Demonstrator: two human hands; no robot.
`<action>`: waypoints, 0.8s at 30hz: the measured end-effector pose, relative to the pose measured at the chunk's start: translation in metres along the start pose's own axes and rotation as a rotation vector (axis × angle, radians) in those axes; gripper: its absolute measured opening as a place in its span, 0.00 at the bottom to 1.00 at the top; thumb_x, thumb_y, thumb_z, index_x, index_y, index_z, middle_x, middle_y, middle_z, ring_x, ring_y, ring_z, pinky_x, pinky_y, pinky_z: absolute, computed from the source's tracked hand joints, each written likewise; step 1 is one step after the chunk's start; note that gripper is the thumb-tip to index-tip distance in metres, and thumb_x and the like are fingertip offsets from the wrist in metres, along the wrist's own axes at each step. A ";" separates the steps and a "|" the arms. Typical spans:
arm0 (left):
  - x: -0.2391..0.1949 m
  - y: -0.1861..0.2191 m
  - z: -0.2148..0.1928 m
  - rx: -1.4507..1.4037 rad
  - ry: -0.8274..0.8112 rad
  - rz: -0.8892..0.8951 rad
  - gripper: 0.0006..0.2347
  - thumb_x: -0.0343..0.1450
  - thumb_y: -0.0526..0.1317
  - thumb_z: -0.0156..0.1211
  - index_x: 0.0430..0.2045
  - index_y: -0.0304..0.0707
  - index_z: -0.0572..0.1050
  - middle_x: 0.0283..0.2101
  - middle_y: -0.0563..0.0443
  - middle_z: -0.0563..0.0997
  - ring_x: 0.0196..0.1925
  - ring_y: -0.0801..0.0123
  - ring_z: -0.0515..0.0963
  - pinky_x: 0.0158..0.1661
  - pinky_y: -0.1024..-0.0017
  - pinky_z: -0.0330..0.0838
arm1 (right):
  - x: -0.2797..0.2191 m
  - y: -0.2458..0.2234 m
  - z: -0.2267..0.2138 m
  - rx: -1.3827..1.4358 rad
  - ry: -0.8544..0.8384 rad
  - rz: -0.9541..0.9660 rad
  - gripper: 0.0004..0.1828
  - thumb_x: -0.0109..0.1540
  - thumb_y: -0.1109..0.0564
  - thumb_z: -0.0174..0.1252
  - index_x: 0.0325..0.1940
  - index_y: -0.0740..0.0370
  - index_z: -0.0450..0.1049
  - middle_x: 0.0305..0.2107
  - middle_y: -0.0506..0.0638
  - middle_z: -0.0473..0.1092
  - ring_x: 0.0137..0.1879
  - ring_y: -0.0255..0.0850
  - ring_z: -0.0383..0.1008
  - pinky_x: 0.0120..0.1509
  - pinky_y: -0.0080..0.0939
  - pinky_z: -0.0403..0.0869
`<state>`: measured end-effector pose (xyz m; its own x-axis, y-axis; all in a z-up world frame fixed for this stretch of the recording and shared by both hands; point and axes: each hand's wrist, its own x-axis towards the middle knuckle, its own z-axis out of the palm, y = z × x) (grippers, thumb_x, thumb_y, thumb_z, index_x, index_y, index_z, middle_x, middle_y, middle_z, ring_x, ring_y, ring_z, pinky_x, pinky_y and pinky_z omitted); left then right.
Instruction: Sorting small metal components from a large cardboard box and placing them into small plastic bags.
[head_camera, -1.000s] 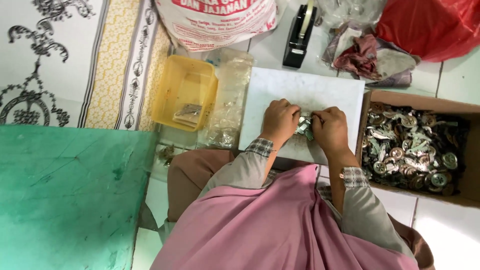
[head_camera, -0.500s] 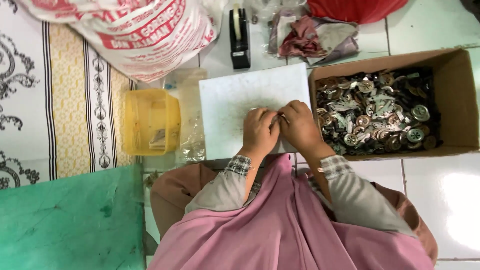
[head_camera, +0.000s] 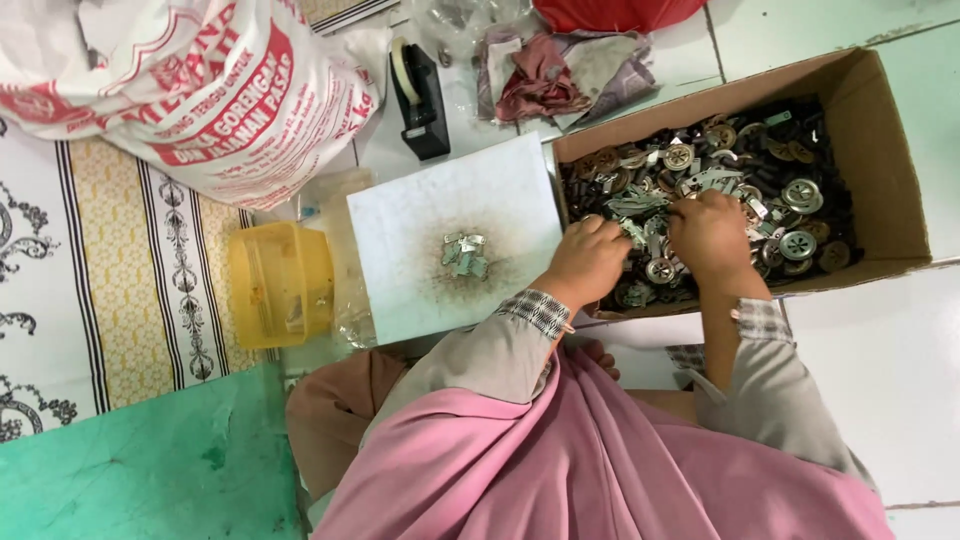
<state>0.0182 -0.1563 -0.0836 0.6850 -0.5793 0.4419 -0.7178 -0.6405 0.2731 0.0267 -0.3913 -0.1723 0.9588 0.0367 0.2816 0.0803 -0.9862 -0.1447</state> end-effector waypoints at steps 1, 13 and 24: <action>0.001 0.000 0.000 0.001 -0.006 0.005 0.03 0.64 0.38 0.59 0.24 0.42 0.78 0.31 0.52 0.72 0.42 0.58 0.76 0.41 0.61 0.69 | 0.005 -0.006 -0.008 0.004 0.001 0.007 0.06 0.59 0.49 0.66 0.39 0.41 0.84 0.30 0.45 0.72 0.42 0.45 0.78 0.53 0.43 0.77; 0.004 0.003 -0.009 0.062 -0.294 -0.074 0.08 0.71 0.40 0.50 0.23 0.42 0.76 0.31 0.51 0.73 0.44 0.59 0.74 0.47 0.62 0.64 | 0.015 -0.016 -0.014 -0.061 -0.444 0.163 0.14 0.59 0.37 0.60 0.43 0.37 0.84 0.43 0.49 0.70 0.57 0.51 0.70 0.58 0.53 0.74; 0.010 0.006 -0.021 0.033 -0.463 -0.133 0.10 0.74 0.38 0.47 0.29 0.42 0.78 0.37 0.52 0.75 0.48 0.61 0.74 0.53 0.63 0.64 | 0.004 0.007 -0.024 -0.196 -0.505 0.200 0.13 0.62 0.44 0.56 0.46 0.38 0.83 0.44 0.50 0.71 0.58 0.54 0.70 0.59 0.54 0.69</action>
<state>0.0180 -0.1549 -0.0597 0.7599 -0.6496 -0.0238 -0.6206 -0.7359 0.2707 0.0244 -0.4014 -0.1498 0.9651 -0.1284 -0.2281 -0.1216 -0.9916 0.0438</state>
